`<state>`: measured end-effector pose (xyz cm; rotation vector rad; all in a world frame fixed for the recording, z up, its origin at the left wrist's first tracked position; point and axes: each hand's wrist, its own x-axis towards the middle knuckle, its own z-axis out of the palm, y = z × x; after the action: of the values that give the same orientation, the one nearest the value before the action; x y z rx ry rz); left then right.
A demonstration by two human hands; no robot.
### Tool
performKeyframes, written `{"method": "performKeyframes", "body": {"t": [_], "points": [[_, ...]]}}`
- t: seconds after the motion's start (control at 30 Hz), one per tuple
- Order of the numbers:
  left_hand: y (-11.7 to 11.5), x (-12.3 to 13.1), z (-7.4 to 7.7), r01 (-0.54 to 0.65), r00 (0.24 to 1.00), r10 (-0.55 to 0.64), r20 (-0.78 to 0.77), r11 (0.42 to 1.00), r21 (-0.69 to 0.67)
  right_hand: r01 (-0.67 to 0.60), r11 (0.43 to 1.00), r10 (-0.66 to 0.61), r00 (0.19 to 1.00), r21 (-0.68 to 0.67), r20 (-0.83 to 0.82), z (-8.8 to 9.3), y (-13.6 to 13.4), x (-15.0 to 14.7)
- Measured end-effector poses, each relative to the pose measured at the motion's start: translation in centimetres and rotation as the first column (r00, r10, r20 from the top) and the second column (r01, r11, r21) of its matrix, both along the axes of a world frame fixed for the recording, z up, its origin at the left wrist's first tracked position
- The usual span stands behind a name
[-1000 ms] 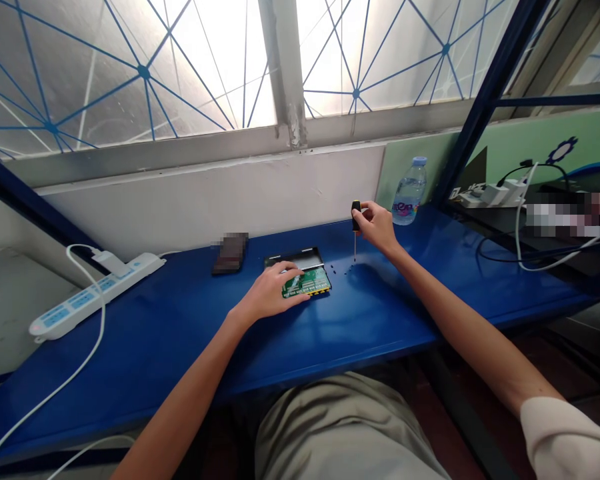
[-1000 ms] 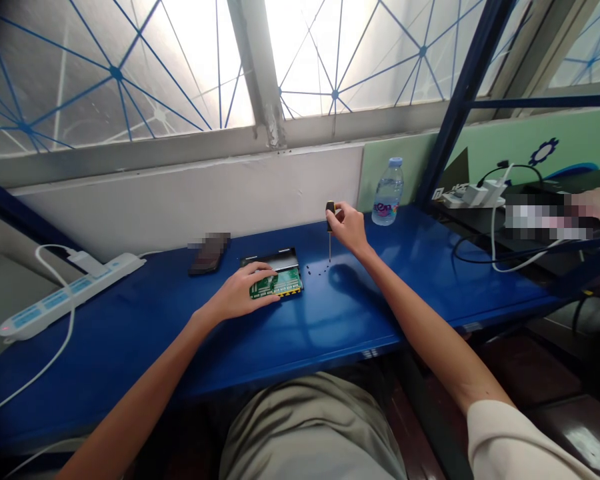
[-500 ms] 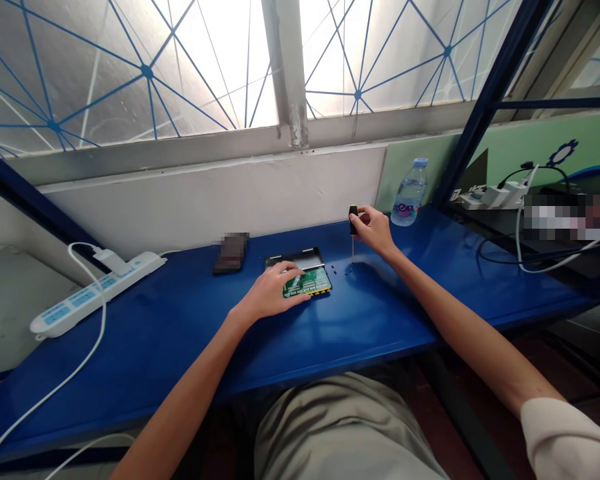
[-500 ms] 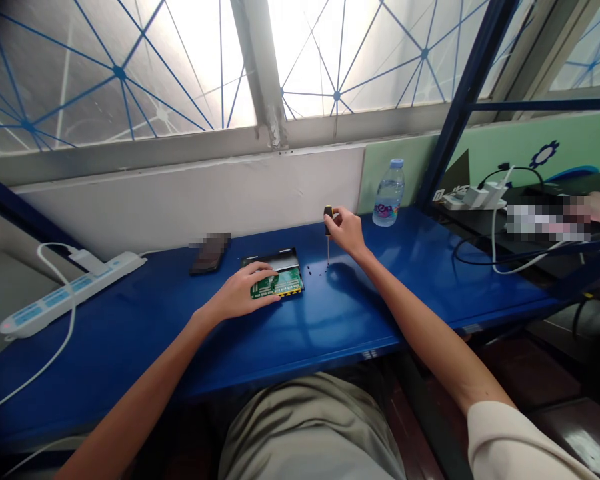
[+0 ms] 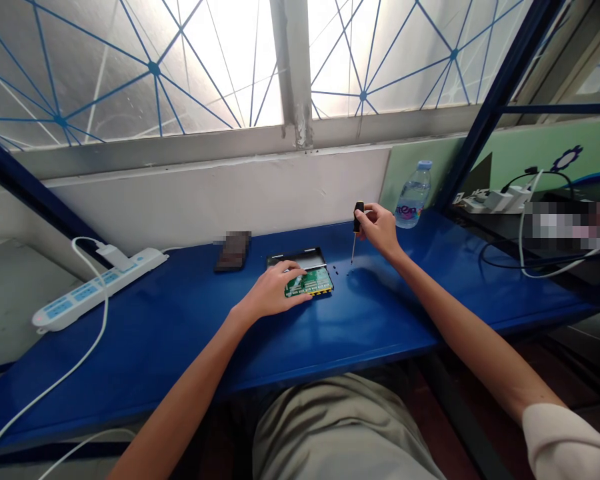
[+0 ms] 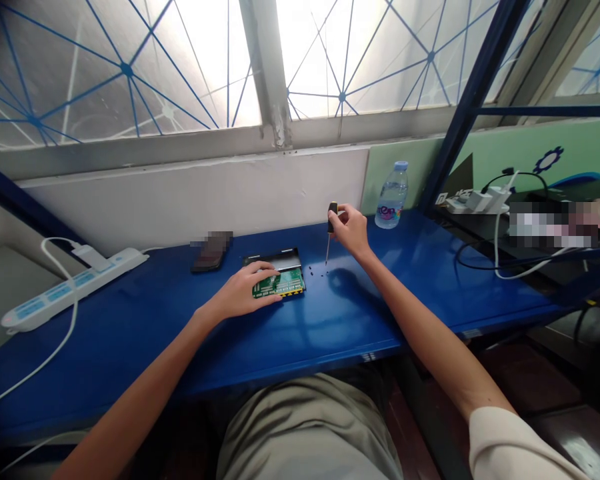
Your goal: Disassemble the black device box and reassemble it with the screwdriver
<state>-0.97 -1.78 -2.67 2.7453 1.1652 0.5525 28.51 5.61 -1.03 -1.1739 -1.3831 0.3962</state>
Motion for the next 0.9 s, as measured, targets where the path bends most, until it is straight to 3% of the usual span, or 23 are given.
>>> {"method": "performKeyframes", "body": {"t": [0.23,0.53,0.9], "points": [[0.0,0.1,0.1,0.001,1.0,-0.001,0.014,1.0,-0.005,-0.131,0.987,0.144,0.98,0.097,-0.141,1.4,-1.7,-2.3],[0.0,0.0,0.1,0.029,0.992,-0.035,0.117,0.998,0.054,-0.422,0.905,0.425,0.897,0.05,-0.12,2.5,-4.8,-7.5],[0.4,-0.1,0.0,0.085,0.984,-0.08,0.157,0.996,-0.026,-0.486,0.873,0.486,0.866,0.028,-0.115,1.8,-5.7,-8.5]]}}
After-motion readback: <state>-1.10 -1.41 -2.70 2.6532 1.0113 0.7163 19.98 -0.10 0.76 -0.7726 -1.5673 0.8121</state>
